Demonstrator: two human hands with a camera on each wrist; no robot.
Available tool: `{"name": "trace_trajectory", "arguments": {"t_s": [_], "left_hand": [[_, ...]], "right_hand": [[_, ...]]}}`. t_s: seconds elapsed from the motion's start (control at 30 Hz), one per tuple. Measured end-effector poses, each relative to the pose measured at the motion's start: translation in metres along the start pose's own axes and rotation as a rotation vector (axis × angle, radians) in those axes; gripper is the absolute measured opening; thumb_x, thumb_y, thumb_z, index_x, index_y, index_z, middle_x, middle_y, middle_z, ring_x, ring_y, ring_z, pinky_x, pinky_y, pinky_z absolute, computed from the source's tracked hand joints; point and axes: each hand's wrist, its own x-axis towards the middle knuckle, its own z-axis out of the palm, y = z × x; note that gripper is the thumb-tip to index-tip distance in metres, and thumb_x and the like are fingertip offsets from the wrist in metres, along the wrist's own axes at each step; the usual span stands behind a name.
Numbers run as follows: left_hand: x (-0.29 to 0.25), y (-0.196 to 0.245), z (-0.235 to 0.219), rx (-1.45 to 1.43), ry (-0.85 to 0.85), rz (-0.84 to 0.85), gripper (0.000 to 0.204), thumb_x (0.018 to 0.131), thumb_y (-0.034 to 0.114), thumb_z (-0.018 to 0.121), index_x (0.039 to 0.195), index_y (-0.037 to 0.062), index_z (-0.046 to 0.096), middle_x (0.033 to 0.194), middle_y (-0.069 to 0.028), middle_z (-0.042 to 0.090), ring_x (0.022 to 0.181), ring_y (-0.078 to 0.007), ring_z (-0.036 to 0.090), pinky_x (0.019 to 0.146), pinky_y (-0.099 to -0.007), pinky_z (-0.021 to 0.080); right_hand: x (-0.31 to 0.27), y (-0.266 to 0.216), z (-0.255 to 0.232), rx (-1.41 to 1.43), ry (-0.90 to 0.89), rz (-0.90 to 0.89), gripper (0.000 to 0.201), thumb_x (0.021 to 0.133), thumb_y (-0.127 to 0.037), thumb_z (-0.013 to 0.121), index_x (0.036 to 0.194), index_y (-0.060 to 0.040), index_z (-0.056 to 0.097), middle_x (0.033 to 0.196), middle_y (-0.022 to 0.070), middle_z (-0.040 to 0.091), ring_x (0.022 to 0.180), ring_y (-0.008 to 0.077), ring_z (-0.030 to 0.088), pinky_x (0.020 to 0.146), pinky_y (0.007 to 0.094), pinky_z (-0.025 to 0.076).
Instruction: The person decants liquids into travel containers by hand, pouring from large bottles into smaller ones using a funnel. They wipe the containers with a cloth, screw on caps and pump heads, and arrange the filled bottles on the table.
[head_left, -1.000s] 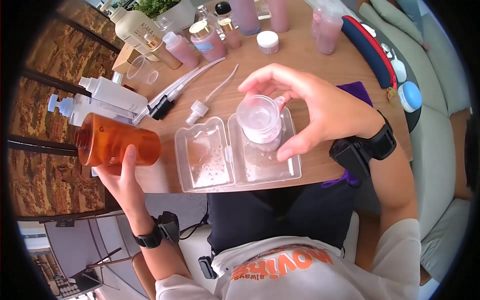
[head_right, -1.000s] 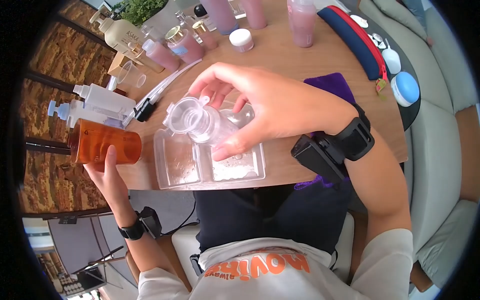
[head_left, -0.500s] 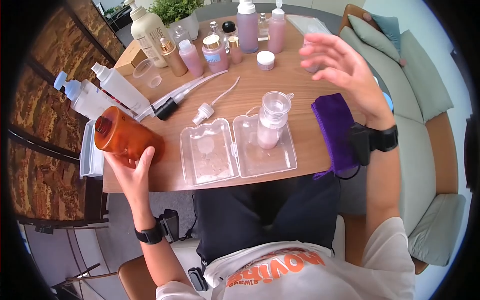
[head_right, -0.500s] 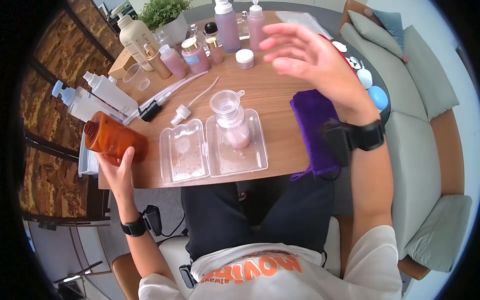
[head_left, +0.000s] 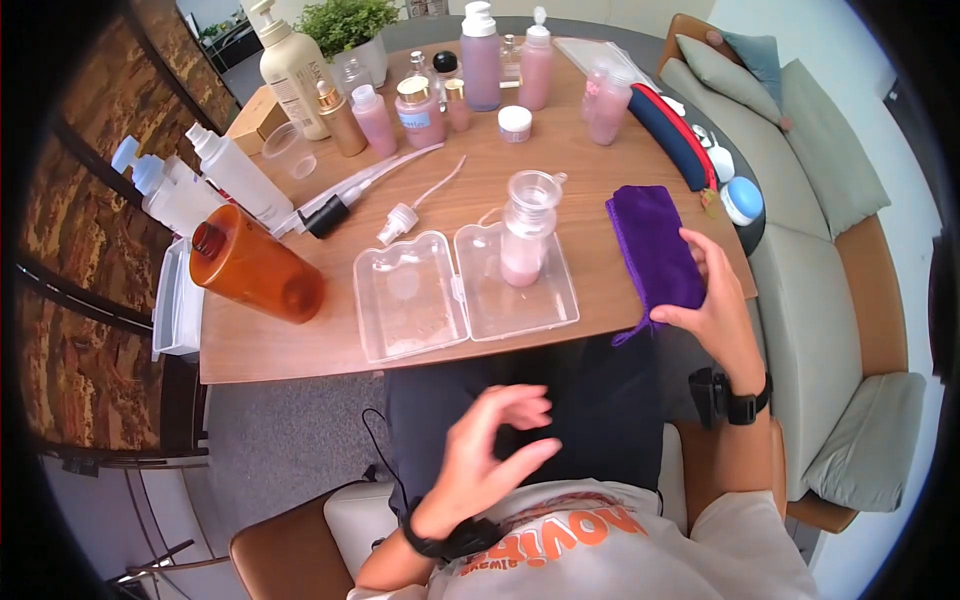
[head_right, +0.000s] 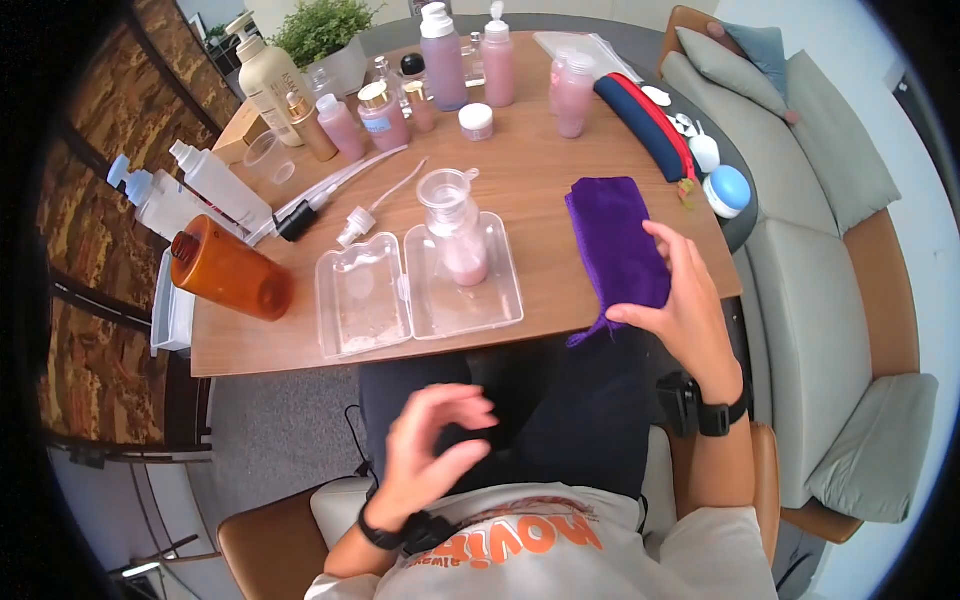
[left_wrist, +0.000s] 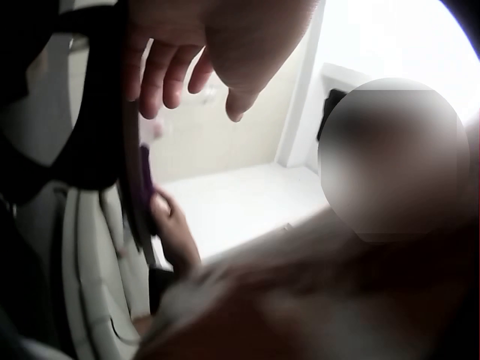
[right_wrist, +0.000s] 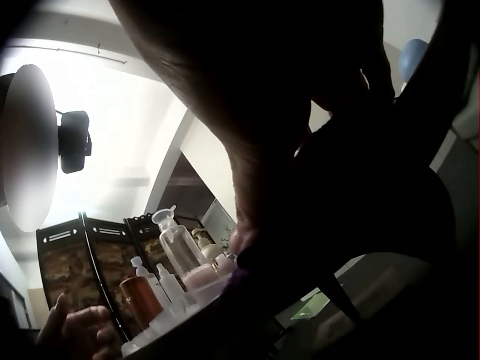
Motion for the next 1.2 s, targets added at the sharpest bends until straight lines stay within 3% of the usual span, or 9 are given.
{"name": "trace_trajectory", "arguments": {"t_s": [0.17,0.33,0.4,0.5,0.57,0.63,0.7,0.97,1.2], "left_hand": [[0.046,-0.020,0.058,-0.190,-0.139,-0.044,0.056,0.090,0.020,0.063,0.136,0.0004,0.037,0.133,-0.0147,0.048,0.122,-0.0234,0.048,0.102,-0.0378,0.040],[0.059,-0.033,0.079,-0.637,-0.163,-0.158,0.060,0.093,0.033,0.059,0.138,0.0010,0.035,0.132,-0.0103,0.050,0.121,-0.0212,0.050,0.103,-0.0371,0.038],[0.062,-0.017,0.089,-0.840,-0.111,-0.211,0.046,0.090,0.022,0.064,0.126,-0.0028,0.049,0.111,-0.0097,0.062,0.107,-0.0111,0.053,0.092,-0.0293,0.044],[0.060,0.003,0.087,-0.253,-0.052,-0.009,0.032,0.087,0.017,0.068,0.110,-0.0022,0.058,0.099,-0.0108,0.064,0.096,-0.0163,0.058,0.084,-0.0310,0.046],[0.061,-0.002,0.081,0.226,-0.068,0.526,0.028,0.073,0.006,0.071,0.096,-0.0009,0.059,0.089,-0.0132,0.058,0.085,-0.0328,0.055,0.074,-0.0389,0.044],[0.056,-0.003,0.082,0.222,-0.188,0.626,0.033,0.070,0.005,0.071,0.102,-0.0009,0.063,0.101,-0.0156,0.060,0.086,-0.0319,0.057,0.074,-0.0388,0.046],[0.050,0.002,0.085,0.199,-0.332,0.592,0.036,0.069,0.006,0.070,0.105,0.0049,0.065,0.111,-0.0096,0.056,0.094,-0.0295,0.054,0.078,-0.0382,0.043],[0.047,0.006,0.051,0.138,-0.413,0.518,0.034,0.069,0.000,0.067,0.102,0.0033,0.064,0.106,-0.0094,0.057,0.093,-0.0277,0.055,0.078,-0.0368,0.045],[0.039,0.008,0.052,-0.002,0.069,0.385,0.024,0.077,-0.006,0.065,0.100,-0.0055,0.060,0.094,-0.0165,0.057,0.078,-0.0267,0.059,0.070,-0.0308,0.049]], "right_hand": [[-0.006,-0.005,-0.005,0.092,0.012,0.097,0.101,0.055,-0.029,0.090,0.138,-0.0083,0.037,0.089,0.0130,0.053,0.089,0.0310,0.055,0.083,0.0385,0.046],[-0.056,-0.031,-0.006,0.499,-0.032,0.008,0.119,0.056,-0.005,0.089,0.149,-0.0038,0.015,0.088,0.0064,0.057,0.085,0.0126,0.058,0.077,0.0266,0.046],[-0.080,-0.031,-0.001,0.427,-0.143,0.058,0.120,0.058,-0.009,0.088,0.149,-0.0025,0.011,0.112,0.0155,0.057,0.102,0.0241,0.060,0.085,0.0320,0.047],[-0.103,-0.032,0.011,0.414,-0.173,0.095,0.121,0.060,-0.012,0.088,0.149,-0.0017,0.006,0.138,0.0243,0.044,0.122,0.0346,0.051,0.095,0.0382,0.044],[-0.113,-0.020,0.023,0.439,-0.173,0.072,0.116,0.064,-0.013,0.085,0.150,-0.0023,0.007,0.120,0.0135,0.053,0.106,0.0253,0.057,0.091,0.0348,0.045],[-0.120,-0.005,0.027,0.529,-0.239,0.037,0.110,0.067,-0.012,0.081,0.150,-0.0027,0.010,0.109,0.0077,0.055,0.094,0.0188,0.057,0.085,0.0314,0.047],[-0.111,-0.010,0.024,0.737,-0.322,0.232,0.085,0.079,-0.013,0.067,0.149,-0.0049,0.021,0.098,0.0028,0.052,0.082,0.0090,0.051,0.074,0.0253,0.046],[-0.083,-0.034,0.010,1.101,-0.499,0.460,0.067,0.081,-0.005,0.067,0.141,-0.0022,0.037,0.098,0.0033,0.053,0.094,0.0101,0.053,0.087,0.0247,0.043],[-0.082,-0.047,0.050,1.157,0.387,0.307,0.050,0.085,-0.013,0.066,0.127,0.0010,0.043,0.105,0.0067,0.055,0.097,0.0164,0.055,0.089,0.0306,0.044]]}}
